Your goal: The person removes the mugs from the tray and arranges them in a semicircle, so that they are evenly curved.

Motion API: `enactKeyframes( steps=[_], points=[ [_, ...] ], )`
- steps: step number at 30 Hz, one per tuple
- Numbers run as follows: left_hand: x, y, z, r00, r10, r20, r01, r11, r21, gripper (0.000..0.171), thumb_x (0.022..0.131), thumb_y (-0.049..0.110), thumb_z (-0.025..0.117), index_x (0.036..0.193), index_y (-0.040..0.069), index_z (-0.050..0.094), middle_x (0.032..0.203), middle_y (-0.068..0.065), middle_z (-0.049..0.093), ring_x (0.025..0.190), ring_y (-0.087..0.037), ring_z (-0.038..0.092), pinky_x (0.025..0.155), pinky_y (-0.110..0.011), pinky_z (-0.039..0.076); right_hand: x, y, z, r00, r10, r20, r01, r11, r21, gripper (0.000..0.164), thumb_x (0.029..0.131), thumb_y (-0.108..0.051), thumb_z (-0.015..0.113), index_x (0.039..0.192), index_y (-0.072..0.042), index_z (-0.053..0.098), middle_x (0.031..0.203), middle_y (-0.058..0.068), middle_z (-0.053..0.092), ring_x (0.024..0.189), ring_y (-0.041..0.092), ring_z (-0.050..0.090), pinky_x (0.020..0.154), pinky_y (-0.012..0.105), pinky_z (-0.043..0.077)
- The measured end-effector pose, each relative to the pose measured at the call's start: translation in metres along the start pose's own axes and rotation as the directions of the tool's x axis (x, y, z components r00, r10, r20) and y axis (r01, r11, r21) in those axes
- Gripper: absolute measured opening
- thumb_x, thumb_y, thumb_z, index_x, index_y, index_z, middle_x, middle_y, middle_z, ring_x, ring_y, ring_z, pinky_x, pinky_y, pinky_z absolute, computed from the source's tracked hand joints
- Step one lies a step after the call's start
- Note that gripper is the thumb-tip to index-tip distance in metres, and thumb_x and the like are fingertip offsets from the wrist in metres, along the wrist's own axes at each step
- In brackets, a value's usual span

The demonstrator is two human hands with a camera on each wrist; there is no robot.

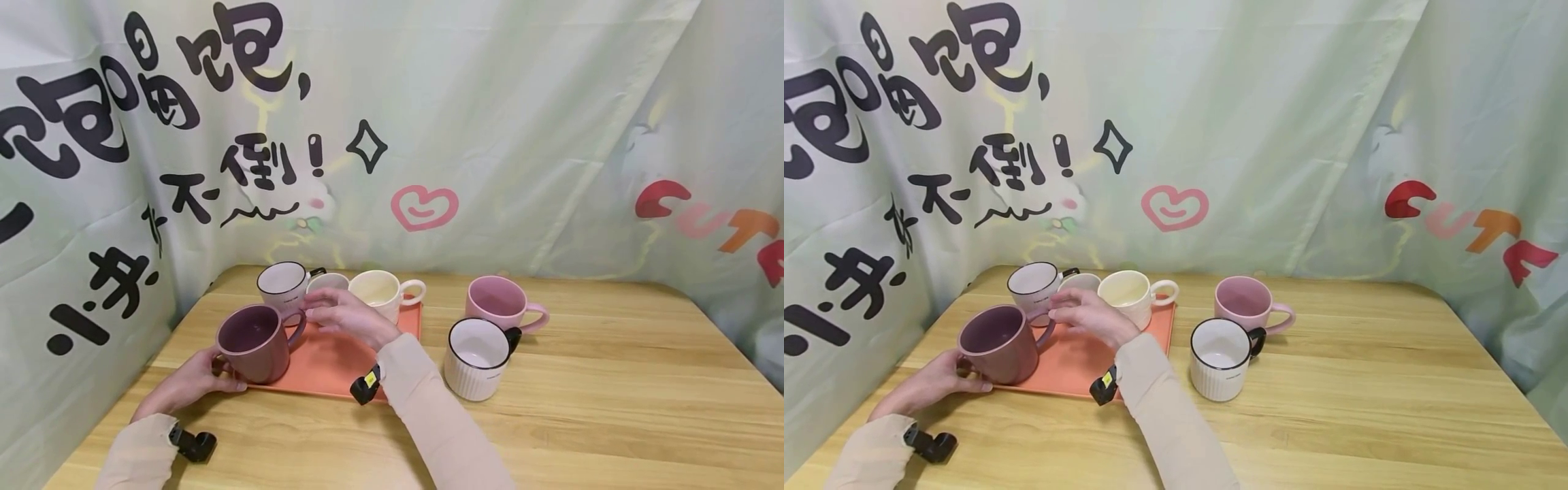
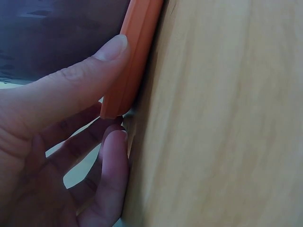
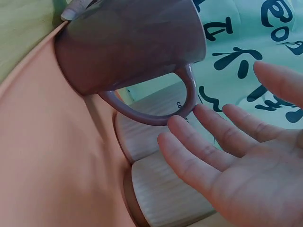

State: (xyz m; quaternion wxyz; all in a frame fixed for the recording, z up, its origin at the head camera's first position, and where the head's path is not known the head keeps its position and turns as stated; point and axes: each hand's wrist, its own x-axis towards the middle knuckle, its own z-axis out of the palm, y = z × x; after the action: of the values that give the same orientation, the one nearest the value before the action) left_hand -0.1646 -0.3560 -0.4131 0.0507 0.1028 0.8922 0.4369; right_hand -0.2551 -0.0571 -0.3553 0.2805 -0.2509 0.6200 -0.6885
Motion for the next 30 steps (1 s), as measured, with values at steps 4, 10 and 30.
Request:
enactKeyframes(
  steps=[4, 10, 30],
  points=[
    [0.000, 0.000, 0.000, 1.000, -0.003, -0.003, 0.003, 1.000, -0.001, 0.052, 0.077, 0.005, 0.087, 0.117, -0.010, 0.057, 0.093, -0.008, 0.058, 0.087, -0.022, 0.053, 0.076, -0.029, 0.044, 0.002, 0.003, 0.004, 1.000, -0.005, -0.001, 0.005, 1.000, -0.015, 0.049, 0.098, 0.001, 0.058, 0.144, 0.011, 0.046, 0.143, 0.022, 0.053, 0.128, 0.038, 0.053, 0.107, 0.053, 0.039],
    [0.000, 0.001, 0.000, 1.000, -0.010, 0.000, 0.010, 1.000, 0.002, 0.056, 0.077, 0.006, 0.087, 0.121, -0.012, 0.056, 0.097, -0.009, 0.059, 0.089, -0.023, 0.053, 0.077, -0.029, 0.044, 0.004, 0.008, 0.011, 1.000, 0.008, -0.010, -0.008, 1.000, -0.013, 0.047, 0.099, -0.001, 0.057, 0.144, 0.010, 0.047, 0.141, 0.019, 0.054, 0.126, 0.043, 0.054, 0.105, 0.052, 0.042],
    [0.000, 0.000, 0.000, 1.000, 0.001, 0.010, -0.001, 1.000, -0.001, 0.049, 0.079, 0.005, 0.086, 0.116, -0.010, 0.057, 0.092, -0.007, 0.057, 0.086, -0.018, 0.053, 0.076, -0.028, 0.043, -0.002, 0.025, 0.008, 0.996, -0.076, -0.049, 0.067, 0.986, -0.154, 0.049, 0.082, 0.016, 0.066, 0.130, 0.008, 0.062, 0.110, 0.020, 0.067, 0.100, 0.020, 0.062, 0.084, 0.026, 0.048]
  ],
)
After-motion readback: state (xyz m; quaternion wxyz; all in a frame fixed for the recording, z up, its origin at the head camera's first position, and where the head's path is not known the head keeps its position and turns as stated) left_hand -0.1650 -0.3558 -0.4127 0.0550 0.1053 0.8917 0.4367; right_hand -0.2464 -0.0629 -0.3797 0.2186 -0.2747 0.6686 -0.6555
